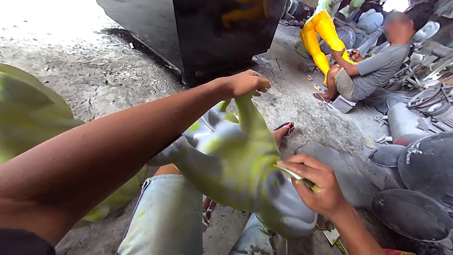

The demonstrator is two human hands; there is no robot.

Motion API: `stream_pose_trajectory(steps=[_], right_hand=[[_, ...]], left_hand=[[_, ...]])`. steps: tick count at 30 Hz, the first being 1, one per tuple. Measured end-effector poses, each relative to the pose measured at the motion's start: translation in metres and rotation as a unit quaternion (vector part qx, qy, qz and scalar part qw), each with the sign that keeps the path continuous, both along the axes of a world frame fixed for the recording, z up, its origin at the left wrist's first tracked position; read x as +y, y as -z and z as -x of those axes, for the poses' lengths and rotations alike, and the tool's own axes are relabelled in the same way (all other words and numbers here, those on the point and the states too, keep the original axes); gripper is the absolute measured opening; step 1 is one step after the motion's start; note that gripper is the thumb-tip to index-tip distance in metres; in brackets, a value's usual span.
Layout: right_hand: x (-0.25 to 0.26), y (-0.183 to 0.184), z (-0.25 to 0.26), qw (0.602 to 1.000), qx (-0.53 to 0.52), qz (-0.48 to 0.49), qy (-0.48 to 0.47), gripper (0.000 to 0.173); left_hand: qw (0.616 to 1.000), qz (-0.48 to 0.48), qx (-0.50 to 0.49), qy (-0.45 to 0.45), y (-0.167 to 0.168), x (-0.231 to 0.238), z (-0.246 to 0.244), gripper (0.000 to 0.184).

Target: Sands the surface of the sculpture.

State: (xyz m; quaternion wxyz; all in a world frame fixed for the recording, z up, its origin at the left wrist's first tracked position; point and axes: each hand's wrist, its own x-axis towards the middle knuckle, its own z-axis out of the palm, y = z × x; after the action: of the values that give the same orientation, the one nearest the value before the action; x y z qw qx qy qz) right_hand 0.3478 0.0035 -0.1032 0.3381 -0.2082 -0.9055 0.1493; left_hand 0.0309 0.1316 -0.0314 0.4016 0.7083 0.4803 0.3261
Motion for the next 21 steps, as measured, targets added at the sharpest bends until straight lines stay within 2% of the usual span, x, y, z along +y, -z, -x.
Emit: stream_pose_trajectory(steps=[4,7,10,13,16,19,21], right_hand=[[0.001,0.003,0.012,0.998,-0.040,-0.016,0.036,0.035],[-0.006,0.019,0.014,0.992,-0.094,-0.075,0.049,0.035],[-0.016,0.030,0.008,0.978,-0.134,-0.139,0.076,0.031],[-0.014,0.033,-0.009,0.973,-0.158,-0.155,0.059,0.029],[-0.005,0.029,-0.024,0.982,-0.127,-0.134,0.033,0.026],[0.005,0.018,-0.019,0.994,-0.043,-0.083,0.062,0.027],[0.012,0.009,-0.006,0.994,-0.031,-0.059,0.083,0.031]], left_hand=[[1.000,-0.001,-0.001,-0.002,-0.001,-0.003,0.001,0.042],[1.000,-0.008,0.003,0.002,-0.001,-0.004,0.002,0.043],[1.000,-0.012,0.010,0.001,-0.001,-0.007,0.004,0.043],[1.000,-0.015,0.007,0.005,-0.002,-0.007,0.005,0.044],[1.000,-0.014,-0.001,0.003,-0.002,-0.007,0.005,0.043],[1.000,-0.017,-0.003,0.004,-0.002,-0.009,0.003,0.044],[1.000,-0.017,-0.004,0.007,-0.003,-0.010,0.003,0.044]])
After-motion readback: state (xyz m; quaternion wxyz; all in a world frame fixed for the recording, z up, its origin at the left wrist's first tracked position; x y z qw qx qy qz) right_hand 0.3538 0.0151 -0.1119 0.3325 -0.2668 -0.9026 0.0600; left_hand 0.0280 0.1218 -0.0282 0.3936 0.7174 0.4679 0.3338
